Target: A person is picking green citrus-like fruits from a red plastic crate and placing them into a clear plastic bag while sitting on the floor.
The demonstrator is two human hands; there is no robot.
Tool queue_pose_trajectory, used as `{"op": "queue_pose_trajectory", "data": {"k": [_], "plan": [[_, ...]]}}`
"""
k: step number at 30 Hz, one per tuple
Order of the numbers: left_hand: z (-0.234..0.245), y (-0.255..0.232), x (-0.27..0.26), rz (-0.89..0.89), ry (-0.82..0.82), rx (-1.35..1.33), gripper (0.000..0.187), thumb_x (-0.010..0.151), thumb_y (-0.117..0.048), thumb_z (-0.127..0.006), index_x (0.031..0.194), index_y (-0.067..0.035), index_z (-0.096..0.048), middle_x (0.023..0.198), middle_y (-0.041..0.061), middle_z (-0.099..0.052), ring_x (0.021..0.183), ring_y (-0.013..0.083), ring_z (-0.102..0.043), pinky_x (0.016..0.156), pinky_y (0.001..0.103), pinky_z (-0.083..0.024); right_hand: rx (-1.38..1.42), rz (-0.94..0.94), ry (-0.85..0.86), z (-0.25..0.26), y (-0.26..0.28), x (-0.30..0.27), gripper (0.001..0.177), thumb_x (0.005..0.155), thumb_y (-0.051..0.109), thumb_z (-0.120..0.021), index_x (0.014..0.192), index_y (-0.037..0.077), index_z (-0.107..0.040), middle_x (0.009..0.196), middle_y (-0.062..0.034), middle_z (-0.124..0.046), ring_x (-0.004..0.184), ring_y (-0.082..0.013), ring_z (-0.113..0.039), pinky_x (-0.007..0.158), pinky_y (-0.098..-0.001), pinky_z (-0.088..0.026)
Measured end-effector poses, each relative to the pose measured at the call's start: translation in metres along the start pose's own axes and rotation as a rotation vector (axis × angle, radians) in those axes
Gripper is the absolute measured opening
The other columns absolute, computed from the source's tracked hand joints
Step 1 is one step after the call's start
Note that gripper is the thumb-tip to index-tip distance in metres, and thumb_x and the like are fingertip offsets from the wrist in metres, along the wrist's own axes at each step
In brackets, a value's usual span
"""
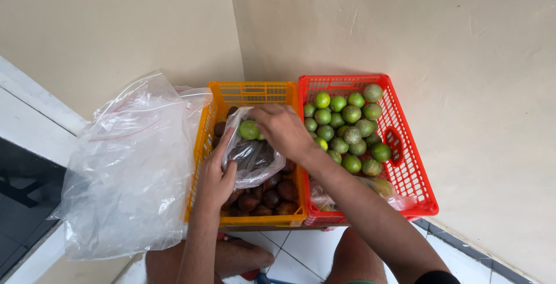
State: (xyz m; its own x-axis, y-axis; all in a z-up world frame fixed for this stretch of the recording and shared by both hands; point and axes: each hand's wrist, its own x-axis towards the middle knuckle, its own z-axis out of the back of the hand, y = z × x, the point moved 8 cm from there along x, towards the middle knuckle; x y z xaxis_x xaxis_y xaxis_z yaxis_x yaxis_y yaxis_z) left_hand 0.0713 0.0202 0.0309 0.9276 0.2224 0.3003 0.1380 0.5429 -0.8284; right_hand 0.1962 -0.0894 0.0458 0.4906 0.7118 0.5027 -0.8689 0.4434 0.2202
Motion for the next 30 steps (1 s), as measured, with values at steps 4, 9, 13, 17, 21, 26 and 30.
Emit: {"op": "queue_pose_trajectory", "data": {"k": [4, 9, 13, 17, 21, 26, 30], "plan": [[-0.003, 0.014, 0.001, -0.034, -0.021, -0.058, 0.070, 0.090, 0.005, -0.043, 0.158, -0.013, -0.042, 0.162, 0.017, -0.041, 0.144, 0.0368, -0.043, 0.111, 0.048, -0.043, 0.096, -0.010, -0.152, 0.066, -0.026, -0.007, 0.020, 0.092, 0.011, -0.074, 0.112, 0.009, -0.072, 0.104, -0.0158, -0.073, 0.097, -0.0391, -0.073, 0.082, -0.0455, -0.059], [0.000, 0.007, 0.005, -0.079, -0.059, -0.017, 0.071, 0.090, 0.005, -0.045, 0.159, -0.013, -0.041, 0.163, 0.017, -0.039, 0.143, 0.0368, -0.043, 0.103, 0.045, -0.047, -0.018, -0.314, 0.190, 0.075, -0.118, -0.045, 0.028, 0.091, 0.012, -0.070, 0.119, 0.011, -0.069, 0.105, -0.0082, -0.076, 0.090, -0.0307, -0.076, 0.077, -0.0495, -0.059], [-0.004, 0.007, 0.007, -0.096, -0.053, -0.031, 0.071, 0.090, 0.006, -0.044, 0.159, -0.008, -0.039, 0.163, 0.020, -0.037, 0.146, 0.0384, -0.037, 0.113, 0.049, -0.039, -0.012, -0.420, 0.244, 0.059, -0.152, -0.079, 0.022, 0.091, 0.014, -0.071, 0.113, 0.012, -0.070, 0.105, -0.0126, -0.076, 0.095, -0.0365, -0.074, 0.083, -0.0496, -0.059], [-0.005, 0.004, 0.003, -0.084, -0.054, -0.015, 0.070, 0.090, 0.007, -0.043, 0.159, -0.007, -0.039, 0.162, 0.021, -0.038, 0.145, 0.0392, -0.039, 0.112, 0.049, -0.041, 0.070, -0.431, 0.522, 0.033, -0.123, -0.091, 0.042, 0.095, 0.039, -0.070, 0.127, 0.013, -0.066, 0.110, -0.0146, -0.074, 0.099, -0.0359, -0.073, 0.085, -0.0531, -0.059], [-0.005, 0.007, 0.001, -0.087, -0.062, -0.011, 0.070, 0.092, 0.005, -0.044, 0.160, -0.012, -0.040, 0.163, 0.016, -0.040, 0.146, 0.0349, -0.040, 0.107, 0.044, -0.044, -0.094, -0.286, 0.681, 0.002, -0.104, -0.098, 0.051, 0.088, 0.041, -0.079, 0.132, 0.020, -0.064, 0.119, -0.0180, -0.069, 0.102, -0.0406, -0.072, 0.088, -0.0551, -0.059], [-0.004, 0.005, 0.002, -0.080, -0.044, -0.029, 0.071, 0.091, 0.006, -0.044, 0.159, -0.008, -0.037, 0.163, 0.018, -0.036, 0.148, 0.0362, -0.035, 0.114, 0.047, -0.038, 0.008, -0.341, 0.629, 0.012, -0.113, -0.094, 0.052, 0.092, 0.039, -0.074, 0.137, 0.017, -0.060, 0.121, -0.0217, -0.066, 0.111, -0.0453, -0.067, 0.093, -0.0575, -0.056], [-0.002, 0.007, 0.002, -0.062, -0.062, -0.054, 0.071, 0.091, 0.005, -0.044, 0.160, -0.011, -0.037, 0.163, 0.017, -0.037, 0.149, 0.0356, -0.035, 0.114, 0.048, -0.039, 0.033, -0.316, 0.341, 0.046, -0.089, -0.069, 0.060, 0.096, 0.026, -0.071, 0.149, 0.014, -0.045, 0.121, -0.0186, -0.065, 0.119, -0.0438, -0.061, 0.093, -0.0565, -0.056]]}}
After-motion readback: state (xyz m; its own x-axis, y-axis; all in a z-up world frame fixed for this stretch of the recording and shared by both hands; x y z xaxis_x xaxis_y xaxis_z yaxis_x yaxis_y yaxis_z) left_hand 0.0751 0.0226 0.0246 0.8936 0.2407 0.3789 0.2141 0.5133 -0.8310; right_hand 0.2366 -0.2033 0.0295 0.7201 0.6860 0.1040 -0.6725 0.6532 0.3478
